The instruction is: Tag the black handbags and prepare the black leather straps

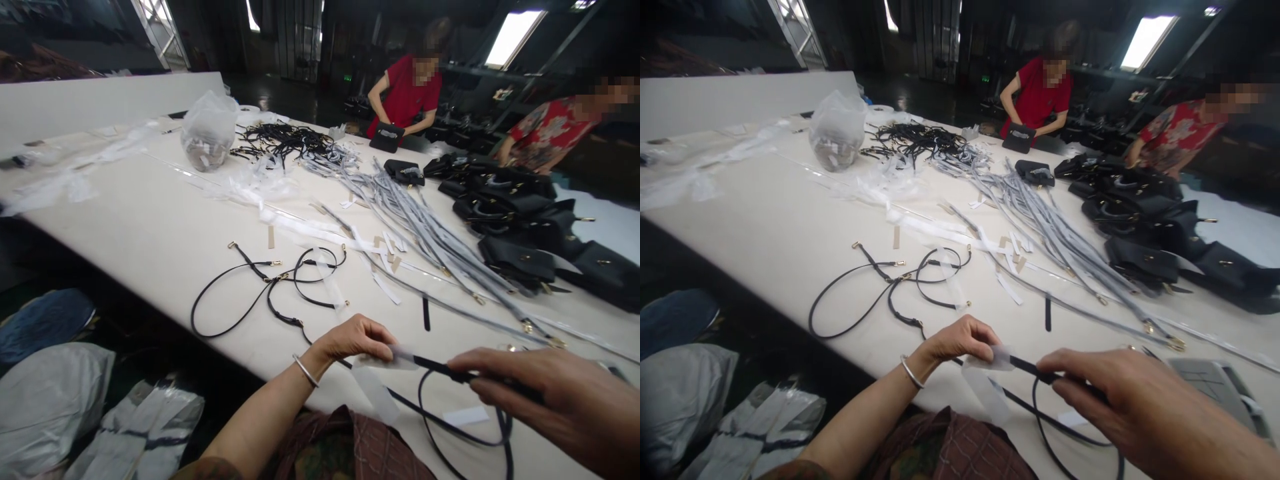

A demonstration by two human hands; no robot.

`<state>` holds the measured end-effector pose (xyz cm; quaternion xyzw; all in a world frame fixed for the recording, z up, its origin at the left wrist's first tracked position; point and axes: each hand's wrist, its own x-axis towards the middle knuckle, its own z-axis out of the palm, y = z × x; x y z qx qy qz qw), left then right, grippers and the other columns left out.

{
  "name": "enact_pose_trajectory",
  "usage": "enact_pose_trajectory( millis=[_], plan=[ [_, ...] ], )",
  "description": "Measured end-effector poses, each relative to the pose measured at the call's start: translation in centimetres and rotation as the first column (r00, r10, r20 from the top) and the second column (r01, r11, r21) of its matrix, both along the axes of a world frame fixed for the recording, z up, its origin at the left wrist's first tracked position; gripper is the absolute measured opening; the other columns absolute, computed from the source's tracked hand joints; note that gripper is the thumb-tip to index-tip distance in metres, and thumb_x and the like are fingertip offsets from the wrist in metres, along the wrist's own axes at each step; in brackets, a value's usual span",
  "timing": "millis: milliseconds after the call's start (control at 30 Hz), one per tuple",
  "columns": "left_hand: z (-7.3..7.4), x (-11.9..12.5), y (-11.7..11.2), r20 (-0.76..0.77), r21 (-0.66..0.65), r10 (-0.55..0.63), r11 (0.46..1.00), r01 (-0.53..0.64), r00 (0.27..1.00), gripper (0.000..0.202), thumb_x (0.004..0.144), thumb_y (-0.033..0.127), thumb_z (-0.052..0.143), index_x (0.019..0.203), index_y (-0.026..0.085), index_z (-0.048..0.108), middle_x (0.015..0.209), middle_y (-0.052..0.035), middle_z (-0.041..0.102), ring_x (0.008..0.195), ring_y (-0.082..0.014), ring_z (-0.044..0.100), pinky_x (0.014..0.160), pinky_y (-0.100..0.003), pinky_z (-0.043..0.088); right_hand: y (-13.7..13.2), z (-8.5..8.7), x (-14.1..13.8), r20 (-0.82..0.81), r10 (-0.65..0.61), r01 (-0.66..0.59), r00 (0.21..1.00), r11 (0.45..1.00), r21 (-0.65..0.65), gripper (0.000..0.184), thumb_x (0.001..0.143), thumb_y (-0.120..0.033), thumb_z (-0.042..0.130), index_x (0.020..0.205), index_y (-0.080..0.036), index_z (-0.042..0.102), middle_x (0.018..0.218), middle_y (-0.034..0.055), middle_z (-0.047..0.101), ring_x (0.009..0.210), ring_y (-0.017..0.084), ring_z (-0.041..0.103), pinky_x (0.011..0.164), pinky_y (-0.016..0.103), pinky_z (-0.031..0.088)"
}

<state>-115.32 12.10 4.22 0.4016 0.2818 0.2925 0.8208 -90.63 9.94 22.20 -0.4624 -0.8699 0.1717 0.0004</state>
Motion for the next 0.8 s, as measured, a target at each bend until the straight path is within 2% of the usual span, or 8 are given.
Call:
enact_pose_trajectory(
  millis=[167, 267, 433, 500, 567, 633, 700, 800],
  plan=[
    [2.3, 1.2, -1.2, 0.025, 0.115, -0.009, 0.993, 0.006, 1.000, 0.039, 0.061, 0.039, 0.089, 0.089, 0.013, 0.080, 0.076, -0.0020, 0.071, 0.067, -0.0119, 0.059, 0.070, -0.024, 0.048, -0.5, -1.5, -1.1, 0.123, -0.103, 0.121, 0.987, 0.982, -0.146, 0.037, 0.087, -0.051, 0.058, 0.116, -0.036, 0.073, 0.086, 0.0056, 0.078, 0.076, 0.031, 0.072, 0.064, 0.037, 0.050],
    [3.7, 2.1, -2.3, -0.019, 0.296, 0.061, 0.954, -0.053, 0.998, 0.032, 0.070, 0.035, 0.084, 0.094, 0.014, 0.078, 0.080, -0.0031, 0.072, 0.074, -0.0148, 0.062, 0.074, -0.025, 0.049, -0.6, -2.5, -1.1, 0.067, -0.189, 0.200, 0.980, 0.943, -0.267, 0.050, 0.091, -0.054, 0.053, 0.136, -0.032, 0.059, 0.082, 0.0046, 0.076, 0.077, 0.026, 0.068, 0.069, 0.034, 0.047],
    [5.7, 3.0, -5.6, -0.176, 0.696, 0.368, 0.702, -0.149, 0.913, 0.042, 0.084, 0.034, 0.075, 0.123, 0.018, 0.067, 0.096, -0.0068, 0.072, 0.085, -0.0176, 0.064, 0.082, -0.026, 0.049, -1.1, -2.8, -1.6, 0.034, -0.242, 0.228, 0.970, 0.844, -0.486, 0.064, 0.092, -0.069, 0.044, 0.134, -0.022, 0.056, 0.073, 0.0027, 0.072, 0.068, 0.020, 0.062, 0.064, 0.028, 0.042],
    [6.2, 3.2, -7.1, -0.200, 0.806, 0.434, 0.583, -0.104, 0.878, 0.039, 0.094, 0.036, 0.062, 0.129, 0.017, 0.062, 0.110, -0.0117, 0.069, 0.097, -0.0205, 0.064, 0.089, -0.028, 0.048, -1.9, -3.5, -1.9, -0.012, -0.168, 0.136, 0.986, 0.831, -0.540, 0.056, 0.093, -0.068, 0.045, 0.116, -0.021, 0.066, 0.068, 0.0021, 0.070, 0.066, 0.019, 0.060, 0.064, 0.028, 0.041],
    [6.3, 3.1, -8.4, -0.210, 0.834, 0.461, 0.544, -0.088, 0.862, 0.048, 0.094, 0.038, 0.062, 0.136, 0.017, 0.056, 0.121, -0.0145, 0.065, 0.104, -0.0228, 0.063, 0.093, -0.030, 0.047, -2.8, -4.6, -1.9, -0.098, -0.114, 0.038, 0.989, 0.820, -0.571, 0.053, 0.095, -0.066, 0.044, 0.088, -0.019, 0.067, 0.061, 0.0016, 0.065, 0.061, 0.016, 0.056, 0.062, 0.026, 0.040],
    [5.5, 2.8, -9.6, -0.273, 0.785, 0.456, 0.614, -0.078, 0.847, 0.071, 0.080, 0.042, 0.078, 0.142, 0.021, 0.051, 0.121, -0.0116, 0.065, 0.102, -0.0231, 0.063, 0.089, -0.029, 0.047, -3.4, -5.7, -1.4, -0.182, -0.118, -0.018, 0.976, 0.793, -0.609, 0.056, 0.094, -0.067, 0.045, 0.071, -0.018, 0.059, 0.055, -0.0005, 0.056, 0.055, 0.013, 0.049, 0.057, 0.025, 0.037],
    [3.8, 2.0, -11.1, -0.418, 0.648, 0.372, 0.761, -0.015, 0.829, 0.077, 0.061, 0.042, 0.090, 0.131, 0.024, 0.061, 0.104, -0.0031, 0.069, 0.088, -0.0206, 0.063, 0.076, -0.026, 0.047, -3.6, -6.2, -0.2, -0.242, -0.161, -0.048, 0.957, 0.734, -0.677, 0.057, 0.089, -0.071, 0.050, 0.067, -0.018, 0.053, 0.050, -0.0039, 0.045, 0.049, 0.011, 0.038, 0.050, 0.023, 0.032],
    [0.4, -0.3, -15.8, -0.656, 0.387, 0.244, 0.921, 0.041, 0.714, 0.039, 0.055, 0.042, 0.090, 0.085, 0.024, 0.073, 0.074, 0.0045, 0.063, 0.073, -0.0180, 0.058, 0.060, -0.024, 0.040, -3.5, -5.8, 2.1, -0.307, -0.203, -0.115, 0.930, 0.631, -0.767, 0.058, 0.082, -0.076, 0.055, 0.069, -0.019, 0.054, 0.047, -0.0071, 0.036, 0.045, 0.009, 0.032, 0.044, 0.021, 0.028]
  ],
)
